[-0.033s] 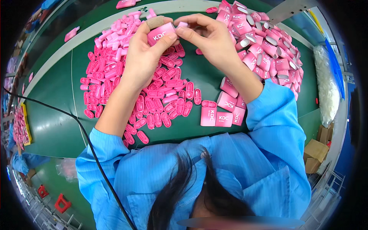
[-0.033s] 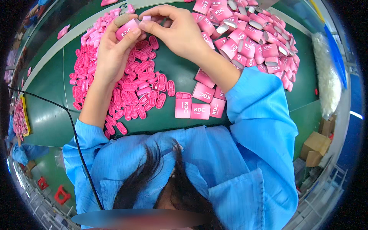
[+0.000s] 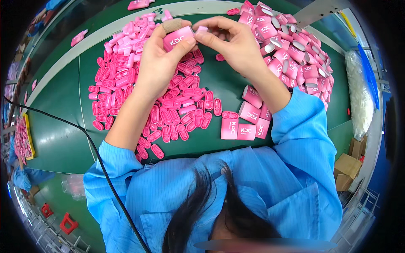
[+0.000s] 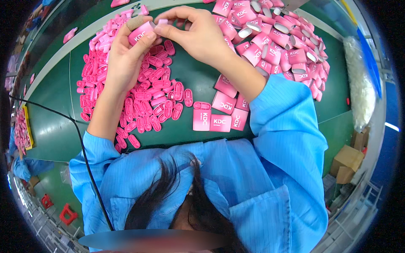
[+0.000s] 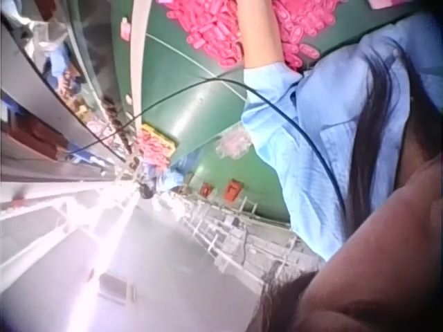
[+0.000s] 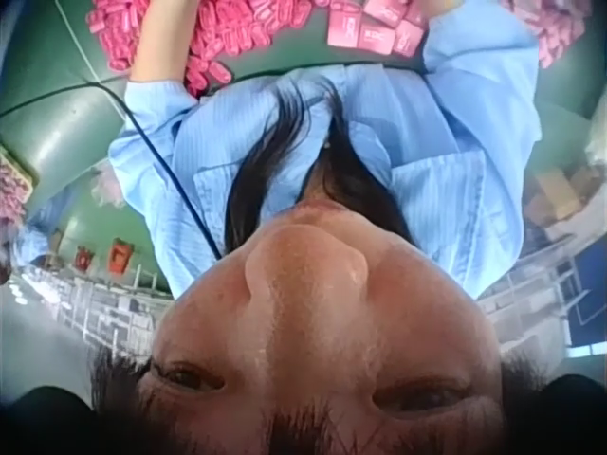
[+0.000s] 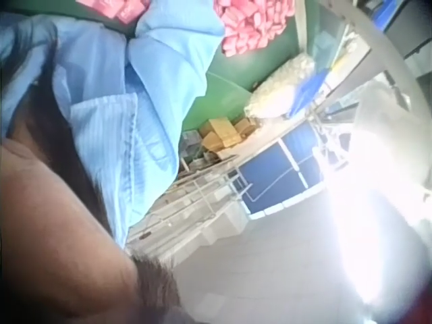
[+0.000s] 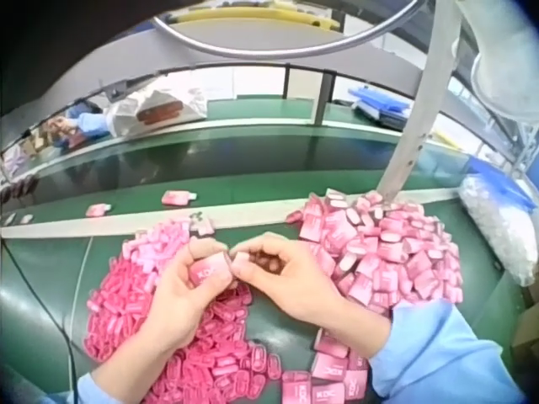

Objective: The person assembles small electronic components by inserting a pink plastic piece into a larger pink plastic housing labeled 'KDC' by hand.

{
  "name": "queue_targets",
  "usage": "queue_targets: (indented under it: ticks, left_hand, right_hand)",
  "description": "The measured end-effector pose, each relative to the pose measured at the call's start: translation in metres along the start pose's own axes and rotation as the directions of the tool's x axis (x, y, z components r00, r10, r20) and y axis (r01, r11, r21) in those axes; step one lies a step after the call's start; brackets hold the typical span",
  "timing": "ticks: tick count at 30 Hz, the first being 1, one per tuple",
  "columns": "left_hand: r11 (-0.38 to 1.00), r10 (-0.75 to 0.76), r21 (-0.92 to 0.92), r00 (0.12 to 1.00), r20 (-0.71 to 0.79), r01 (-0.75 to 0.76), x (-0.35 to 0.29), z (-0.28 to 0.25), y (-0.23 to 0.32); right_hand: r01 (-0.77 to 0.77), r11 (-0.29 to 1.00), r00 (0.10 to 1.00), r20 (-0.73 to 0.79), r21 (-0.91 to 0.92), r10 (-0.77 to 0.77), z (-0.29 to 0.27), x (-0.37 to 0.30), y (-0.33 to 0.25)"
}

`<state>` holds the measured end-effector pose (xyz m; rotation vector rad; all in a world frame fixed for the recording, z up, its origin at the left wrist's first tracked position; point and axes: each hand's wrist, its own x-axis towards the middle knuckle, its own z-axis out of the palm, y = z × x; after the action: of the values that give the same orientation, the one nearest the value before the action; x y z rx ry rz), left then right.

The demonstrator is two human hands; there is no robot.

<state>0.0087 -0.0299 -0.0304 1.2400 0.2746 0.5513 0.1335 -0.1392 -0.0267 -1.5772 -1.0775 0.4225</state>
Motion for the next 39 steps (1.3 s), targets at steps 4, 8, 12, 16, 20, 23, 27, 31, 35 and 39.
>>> queue_targets:
  ticks: [4,8,12,16,20,23,27,31,35,39]
  left_hand:
    - [0.999,0.018,0.033,1.0,0.012,-0.018,0.0,-0.001,-0.004]
    - [0.994,0.065,0.085,0.998,0.013,-0.066,-0.003,-0.002,-0.005]
    - [0.985,0.087,0.145,0.996,0.028,-0.09,-0.002,-0.003,-0.004]
    - [0.972,0.102,0.207,0.993,0.052,-0.111,-0.002,-0.004,-0.003]
    - [0.957,0.096,0.266,0.991,0.09,-0.117,-0.004,-0.005,-0.002]
    - [0.959,0.123,0.246,0.989,0.085,-0.141,-0.006,0.0,-0.005]
    - [0.93,0.147,0.322,0.983,0.109,-0.175,-0.006,0.0,-0.003]
    - [0.941,0.128,0.303,0.988,0.092,-0.15,-0.008,0.001,-0.001]
    - [0.955,0.109,0.263,0.987,0.12,-0.138,-0.008,0.002,0.001]
    - [0.907,0.187,0.361,0.976,0.111,-0.215,-0.008,0.003,-0.001]
  right_hand:
    - [-0.081,0.908,0.995,-0.02,0.41,0.098,-0.005,0.004,0.002]
    - [-0.234,0.899,0.972,0.112,0.37,0.207,-0.003,0.001,-0.008]
    - [-0.222,0.93,0.97,0.164,0.293,0.18,-0.009,-0.001,-0.008]
    - [-0.216,0.94,0.971,0.161,0.262,0.179,-0.012,-0.001,-0.009]
    - [-0.248,0.942,0.956,0.213,0.226,0.201,-0.015,0.001,-0.01]
    - [-0.216,0.967,0.957,0.224,0.132,0.183,-0.02,0.001,-0.011]
    - [-0.188,0.981,0.955,0.242,0.051,0.171,-0.024,0.001,-0.016]
    - [-0.23,0.966,0.945,0.265,0.116,0.193,-0.026,0.003,-0.019]
    - [-0.253,0.956,0.938,0.278,0.147,0.206,-0.028,0.003,-0.018]
    - [-0.26,0.956,0.946,0.233,0.135,0.224,-0.024,0.001,-0.017]
